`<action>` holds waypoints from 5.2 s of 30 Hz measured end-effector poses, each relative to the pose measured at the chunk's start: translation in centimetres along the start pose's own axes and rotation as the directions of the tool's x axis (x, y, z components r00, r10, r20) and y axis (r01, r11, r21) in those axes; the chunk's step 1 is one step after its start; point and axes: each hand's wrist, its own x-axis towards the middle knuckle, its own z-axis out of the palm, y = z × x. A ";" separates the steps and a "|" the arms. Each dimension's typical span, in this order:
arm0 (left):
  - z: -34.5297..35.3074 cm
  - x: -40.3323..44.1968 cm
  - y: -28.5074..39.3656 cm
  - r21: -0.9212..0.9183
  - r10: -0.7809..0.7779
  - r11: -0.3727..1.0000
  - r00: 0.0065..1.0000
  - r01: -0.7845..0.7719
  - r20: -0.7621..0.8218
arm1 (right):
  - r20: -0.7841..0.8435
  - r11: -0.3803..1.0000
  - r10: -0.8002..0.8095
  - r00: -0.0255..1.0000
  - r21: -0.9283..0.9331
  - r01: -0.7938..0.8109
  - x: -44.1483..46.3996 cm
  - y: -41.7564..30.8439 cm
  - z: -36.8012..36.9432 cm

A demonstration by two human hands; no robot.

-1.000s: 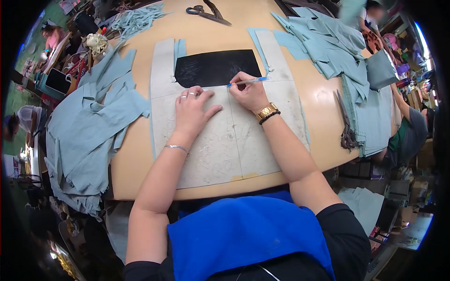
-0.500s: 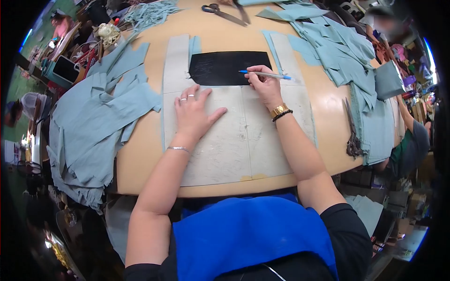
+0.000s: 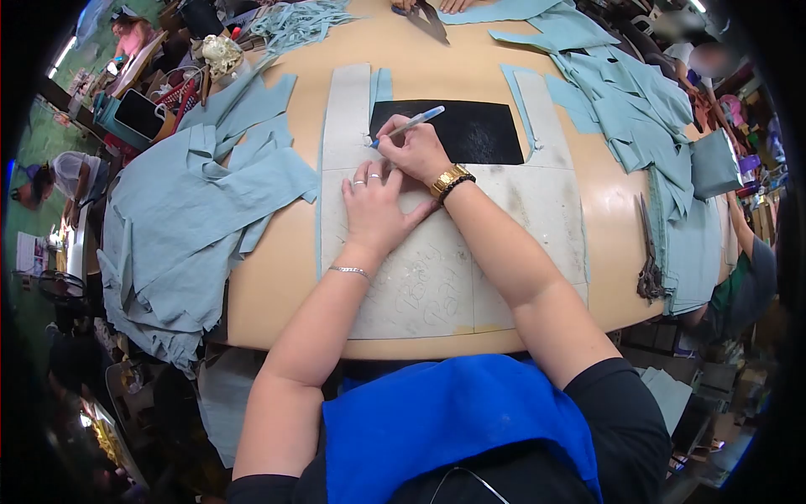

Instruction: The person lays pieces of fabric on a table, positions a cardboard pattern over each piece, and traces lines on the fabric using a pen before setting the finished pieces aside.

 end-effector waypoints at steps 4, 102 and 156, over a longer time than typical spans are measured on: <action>-0.2 0.0 0.1 -0.005 -0.007 1.000 1.000 0.007 0.020 | 0.010 0.998 -0.023 1.000 -0.052 0.023 -0.1 -0.4 -0.1; -4.4 -7.2 -2.0 0.023 -0.198 0.980 0.937 0.200 0.287 | -0.728 0.996 -0.080 0.681 -0.029 0.086 -20.0 0.1 -29.3; -14.6 -7.7 -8.4 -0.912 -0.837 0.071 0.521 0.405 0.166 | -0.381 0.960 0.204 0.902 0.257 -0.109 -17.5 -1.1 -16.6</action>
